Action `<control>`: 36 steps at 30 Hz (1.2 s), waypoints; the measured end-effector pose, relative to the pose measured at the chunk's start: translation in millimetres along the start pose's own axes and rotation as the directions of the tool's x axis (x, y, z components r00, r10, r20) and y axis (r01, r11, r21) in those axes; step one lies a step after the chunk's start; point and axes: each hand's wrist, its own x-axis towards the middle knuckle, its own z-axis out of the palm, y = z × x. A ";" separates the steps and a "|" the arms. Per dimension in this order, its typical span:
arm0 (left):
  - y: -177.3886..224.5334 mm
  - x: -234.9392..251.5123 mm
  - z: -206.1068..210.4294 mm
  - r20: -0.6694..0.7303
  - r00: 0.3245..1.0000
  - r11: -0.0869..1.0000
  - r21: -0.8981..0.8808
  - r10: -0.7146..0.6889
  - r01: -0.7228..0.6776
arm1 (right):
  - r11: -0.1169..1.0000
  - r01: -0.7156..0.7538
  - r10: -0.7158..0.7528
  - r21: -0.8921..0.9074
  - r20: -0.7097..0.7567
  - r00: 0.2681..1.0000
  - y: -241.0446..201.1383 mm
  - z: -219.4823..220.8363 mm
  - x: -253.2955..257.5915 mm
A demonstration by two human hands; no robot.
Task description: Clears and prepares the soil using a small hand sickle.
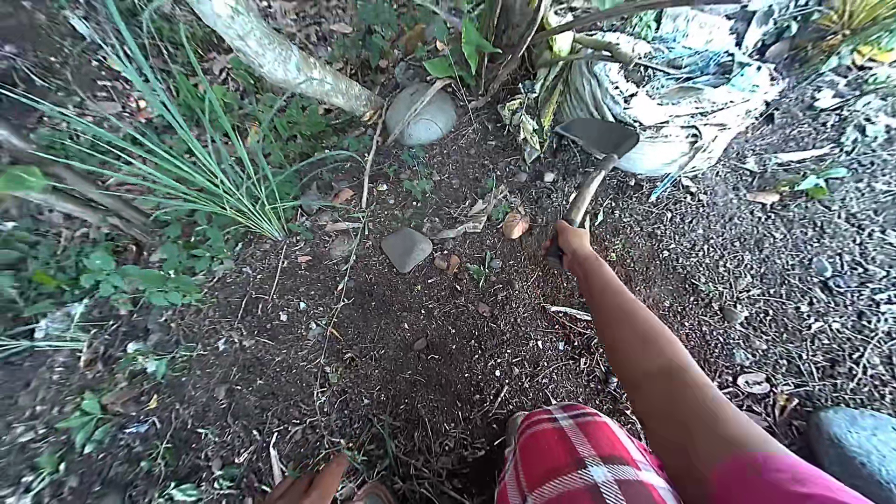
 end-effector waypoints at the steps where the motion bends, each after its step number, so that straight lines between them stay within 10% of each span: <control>1: -0.3 0.0 1.0 -0.007 1.000 1.000 -0.008 0.002 -0.002 | 0.998 -0.013 0.015 -0.060 0.034 0.999 8.9 4.5 7.1; 6: -6.7 -2.7 2.0 -0.032 0.999 1.000 0.012 0.008 -0.008 | 0.954 -0.147 0.207 -0.262 0.218 0.954 94.3 -64.4 -25.7; 11: -7.4 -6.0 4.4 -0.024 1.000 0.999 0.036 0.002 -0.001 | 0.945 -0.193 0.213 -0.263 0.049 0.976 93.8 -143.0 -64.9; 17: 4.7 -3.0 1.3 0.004 1.000 1.000 0.010 -0.011 0.011 | 0.989 -0.038 0.039 0.146 -0.004 0.999 44.8 -39.7 -41.1; 21: 10.3 1.7 0.3 0.033 0.997 0.997 0.040 -0.066 0.064 | 0.990 -0.132 0.116 0.047 0.255 0.960 70.1 24.3 -29.6; 29: -5.1 -6.6 6.0 0.002 0.999 0.998 0.031 -0.049 0.049 | 0.885 -0.208 0.368 -0.417 0.351 0.861 110.8 -134.3 -99.4; 36: 6.8 -10.8 6.4 -0.038 0.999 0.999 0.033 -0.031 0.032 | 0.987 -0.155 0.144 0.030 0.221 0.965 73.9 -38.2 -80.2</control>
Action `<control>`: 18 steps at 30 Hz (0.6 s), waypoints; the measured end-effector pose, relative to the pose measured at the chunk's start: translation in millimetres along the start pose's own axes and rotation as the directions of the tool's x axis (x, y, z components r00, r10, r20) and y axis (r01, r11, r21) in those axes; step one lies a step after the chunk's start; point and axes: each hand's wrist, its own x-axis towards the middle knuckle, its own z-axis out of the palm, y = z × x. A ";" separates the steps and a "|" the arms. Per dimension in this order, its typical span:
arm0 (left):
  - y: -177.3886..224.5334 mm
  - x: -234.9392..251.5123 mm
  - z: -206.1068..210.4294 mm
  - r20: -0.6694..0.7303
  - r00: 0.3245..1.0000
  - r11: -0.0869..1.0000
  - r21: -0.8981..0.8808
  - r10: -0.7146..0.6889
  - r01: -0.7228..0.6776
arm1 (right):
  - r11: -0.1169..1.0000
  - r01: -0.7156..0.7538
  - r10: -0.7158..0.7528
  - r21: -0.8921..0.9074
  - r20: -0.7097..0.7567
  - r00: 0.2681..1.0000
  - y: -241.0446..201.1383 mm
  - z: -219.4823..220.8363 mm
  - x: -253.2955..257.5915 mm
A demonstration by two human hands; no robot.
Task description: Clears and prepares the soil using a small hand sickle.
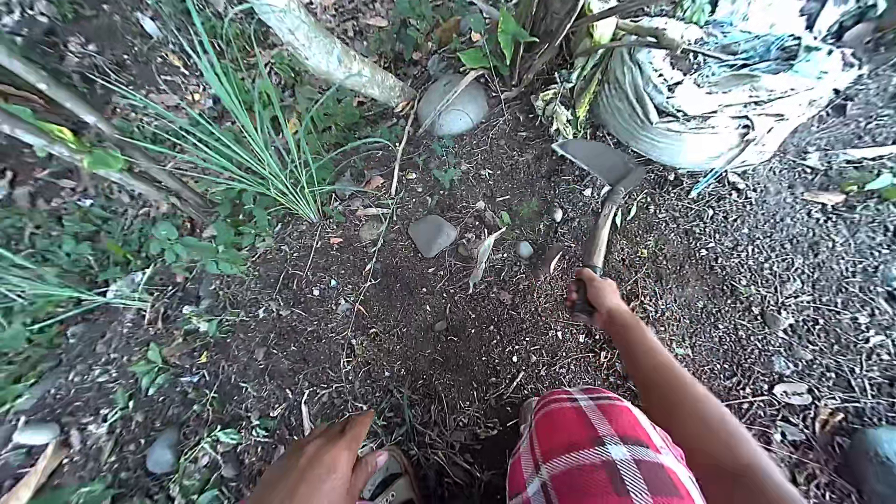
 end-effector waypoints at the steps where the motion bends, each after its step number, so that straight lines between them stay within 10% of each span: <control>1: 2.7 0.5 -0.4 0.007 1.000 1.000 0.001 -0.010 0.010 | 1.000 -0.004 0.004 -0.012 0.030 1.000 14.1 11.5 4.8; 6: -3.3 -5.3 2.0 -0.012 1.000 1.000 0.009 -0.014 0.014 | 0.871 0.337 -0.147 -0.359 0.464 0.874 114.1 -40.7 -79.0; 8: -7.6 -10.4 4.9 -0.031 0.999 1.000 -0.006 -0.016 0.016 | 0.738 -0.069 0.276 -0.672 0.206 0.939 61.0 -56.7 -148.1; 13: -4.4 -28.5 4.1 -0.033 0.997 0.997 0.026 -0.075 0.076 | 0.863 -0.130 0.207 -0.488 0.107 0.972 58.7 -110.0 -139.0; 18: 4.5 -61.6 13.1 -0.144 0.990 1.000 0.000 -0.002 0.002 | 0.975 -0.011 0.015 -0.221 0.017 1.000 47.4 -10.6 -101.9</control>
